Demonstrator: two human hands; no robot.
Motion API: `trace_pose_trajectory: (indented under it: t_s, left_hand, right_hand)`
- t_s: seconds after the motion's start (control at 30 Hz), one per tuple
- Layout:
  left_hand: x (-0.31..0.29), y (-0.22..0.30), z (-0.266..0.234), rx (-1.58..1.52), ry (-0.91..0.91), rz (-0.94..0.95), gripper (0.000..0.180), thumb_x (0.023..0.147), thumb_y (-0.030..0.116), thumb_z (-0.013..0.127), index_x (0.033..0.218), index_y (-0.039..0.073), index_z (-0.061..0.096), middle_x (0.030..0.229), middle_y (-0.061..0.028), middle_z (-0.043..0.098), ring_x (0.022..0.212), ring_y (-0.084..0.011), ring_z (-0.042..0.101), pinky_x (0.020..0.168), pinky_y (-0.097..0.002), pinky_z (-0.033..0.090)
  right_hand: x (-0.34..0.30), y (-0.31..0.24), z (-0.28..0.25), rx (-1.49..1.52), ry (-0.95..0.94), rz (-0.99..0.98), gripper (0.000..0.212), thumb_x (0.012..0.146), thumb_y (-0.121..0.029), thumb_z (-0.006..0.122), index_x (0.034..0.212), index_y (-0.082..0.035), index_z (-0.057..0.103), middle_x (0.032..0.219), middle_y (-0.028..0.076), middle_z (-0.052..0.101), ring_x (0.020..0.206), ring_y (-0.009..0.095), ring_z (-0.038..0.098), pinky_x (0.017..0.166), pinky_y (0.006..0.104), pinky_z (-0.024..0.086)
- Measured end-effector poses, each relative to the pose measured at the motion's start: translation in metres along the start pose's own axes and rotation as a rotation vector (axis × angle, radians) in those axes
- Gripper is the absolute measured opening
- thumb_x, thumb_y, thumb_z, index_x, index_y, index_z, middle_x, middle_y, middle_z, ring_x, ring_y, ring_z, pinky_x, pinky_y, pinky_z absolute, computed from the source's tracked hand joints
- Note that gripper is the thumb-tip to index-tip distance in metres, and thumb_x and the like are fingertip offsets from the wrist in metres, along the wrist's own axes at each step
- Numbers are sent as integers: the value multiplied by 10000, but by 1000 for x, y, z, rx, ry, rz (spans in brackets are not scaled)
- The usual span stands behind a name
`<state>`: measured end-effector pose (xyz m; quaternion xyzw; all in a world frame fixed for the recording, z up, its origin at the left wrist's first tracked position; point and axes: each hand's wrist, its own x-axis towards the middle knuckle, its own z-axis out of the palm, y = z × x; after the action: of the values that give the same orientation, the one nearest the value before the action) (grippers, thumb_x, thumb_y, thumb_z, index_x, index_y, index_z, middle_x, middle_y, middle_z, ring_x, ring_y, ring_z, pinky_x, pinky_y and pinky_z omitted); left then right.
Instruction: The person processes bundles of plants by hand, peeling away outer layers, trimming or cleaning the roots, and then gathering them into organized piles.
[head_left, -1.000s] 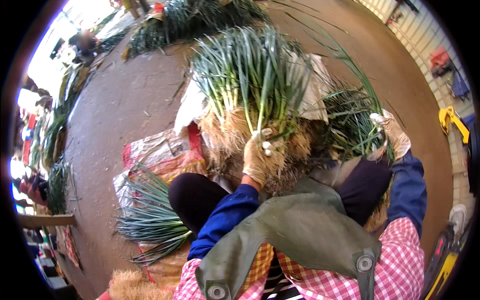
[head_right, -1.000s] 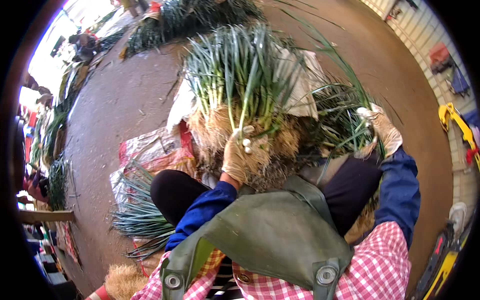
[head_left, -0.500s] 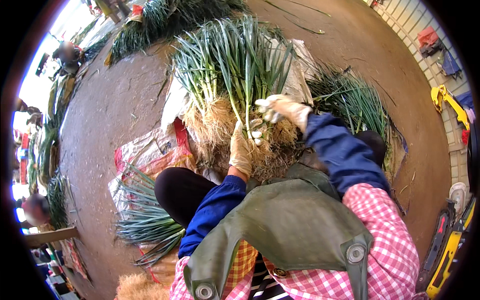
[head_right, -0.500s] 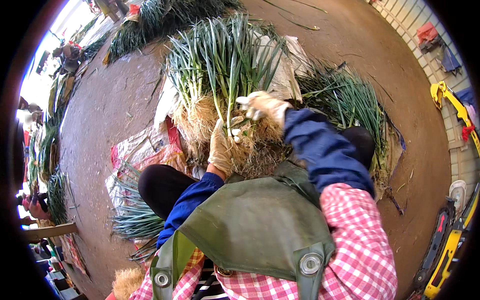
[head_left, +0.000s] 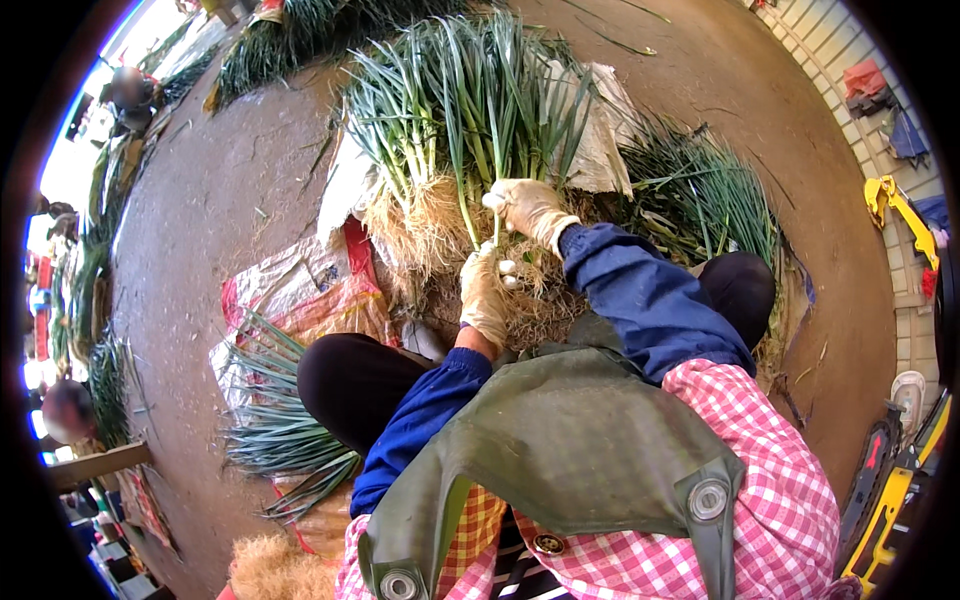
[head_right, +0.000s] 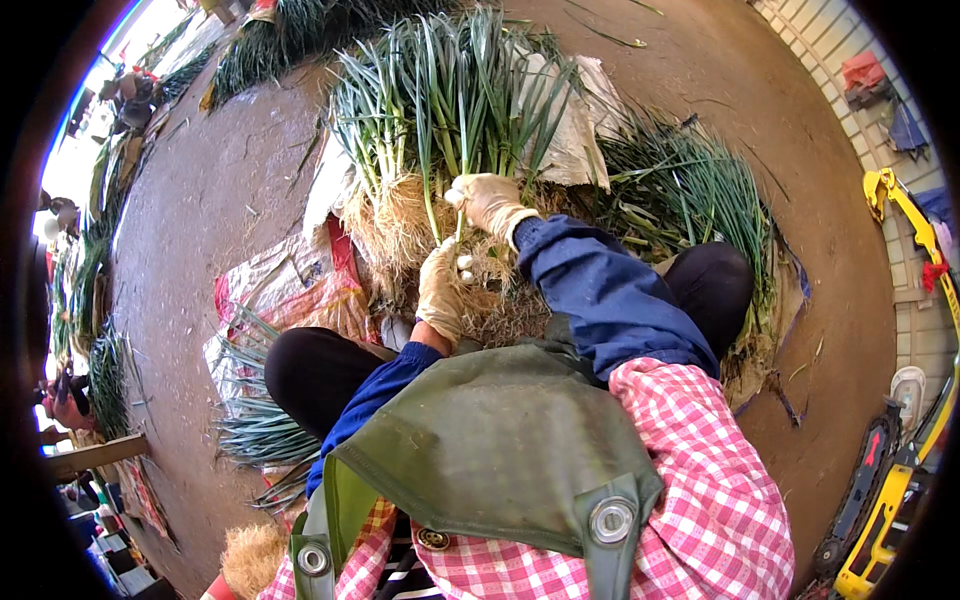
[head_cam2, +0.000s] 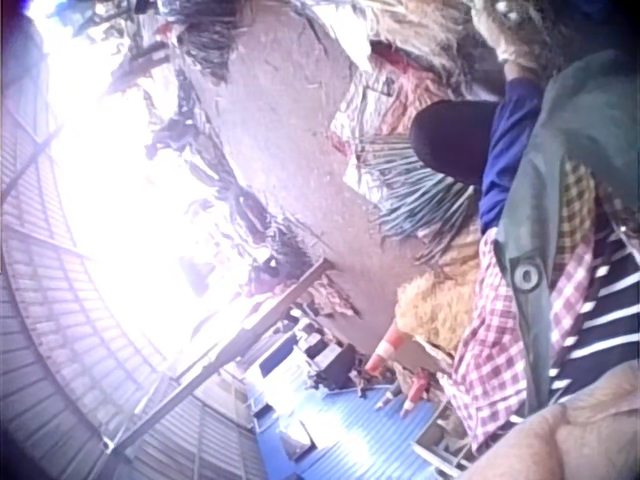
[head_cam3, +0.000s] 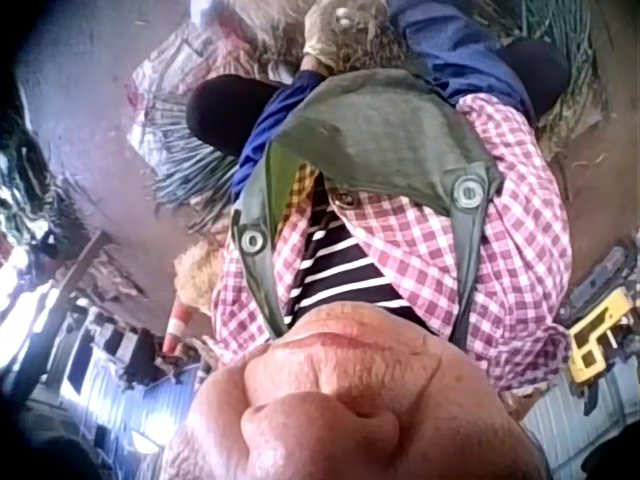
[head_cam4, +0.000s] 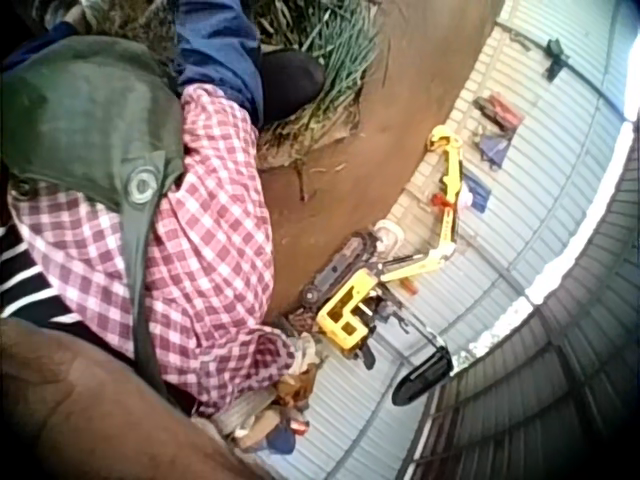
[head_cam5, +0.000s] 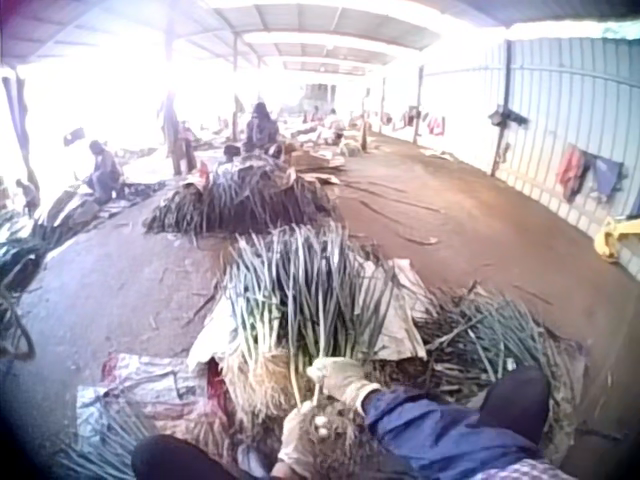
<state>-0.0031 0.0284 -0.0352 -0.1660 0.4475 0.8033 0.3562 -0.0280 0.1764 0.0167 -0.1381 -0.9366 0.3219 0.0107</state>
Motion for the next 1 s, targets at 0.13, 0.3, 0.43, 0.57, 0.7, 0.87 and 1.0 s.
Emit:
trace_pose_trajectory:
  t_s: [0.13,0.3,0.43,0.57,0.7,0.87,1.0]
  left_hand:
    - [0,4,-9,-94,67,172,165,934,226,545,979,68,546,762,-41,585,530,-145,561,462,-272,503]
    - [0,19,-13,-109,13,85,148,930,234,548,937,90,517,624,-6,519,473,-106,511,377,-225,415]
    - [-6,20,-3,-137,-52,76,153,945,227,521,998,84,531,673,1,541,480,-88,514,357,-206,403]
    - [-11,20,0,-166,-161,110,154,946,216,519,1016,81,547,735,4,591,494,-74,527,358,-196,409]
    - [-22,20,10,-164,-139,91,145,938,196,526,1022,84,566,785,6,625,521,-64,540,373,-188,411]
    - [-18,23,3,-206,-130,83,143,936,173,526,1031,77,574,774,6,616,523,-63,524,394,-190,401]
    - [-10,23,0,-200,-108,137,135,933,159,534,1024,69,578,747,13,590,530,-69,518,398,-190,395]
  right_hand:
    - [-56,-55,-30,825,-636,-111,226,924,-292,571,900,-79,644,748,18,605,687,121,591,635,283,496]
    - [-95,-48,-42,415,-1180,41,156,856,-205,621,960,-101,673,739,84,632,710,220,627,636,330,502]
    - [-47,-5,-23,525,-415,218,293,862,-369,623,961,-95,657,730,59,646,592,159,623,477,285,491]
    - [-16,-2,10,825,-431,530,292,879,-383,618,870,-93,654,626,0,591,490,72,512,413,235,389]
    - [-19,20,39,1062,-325,440,241,884,-315,630,870,-77,666,613,-14,561,490,95,476,441,247,383]
    - [-23,2,39,553,-79,178,310,902,-368,556,945,-83,671,785,41,663,682,189,614,595,299,474]
    - [-35,-3,34,220,12,-205,274,883,-338,549,952,-101,668,863,67,664,814,250,630,714,330,482]
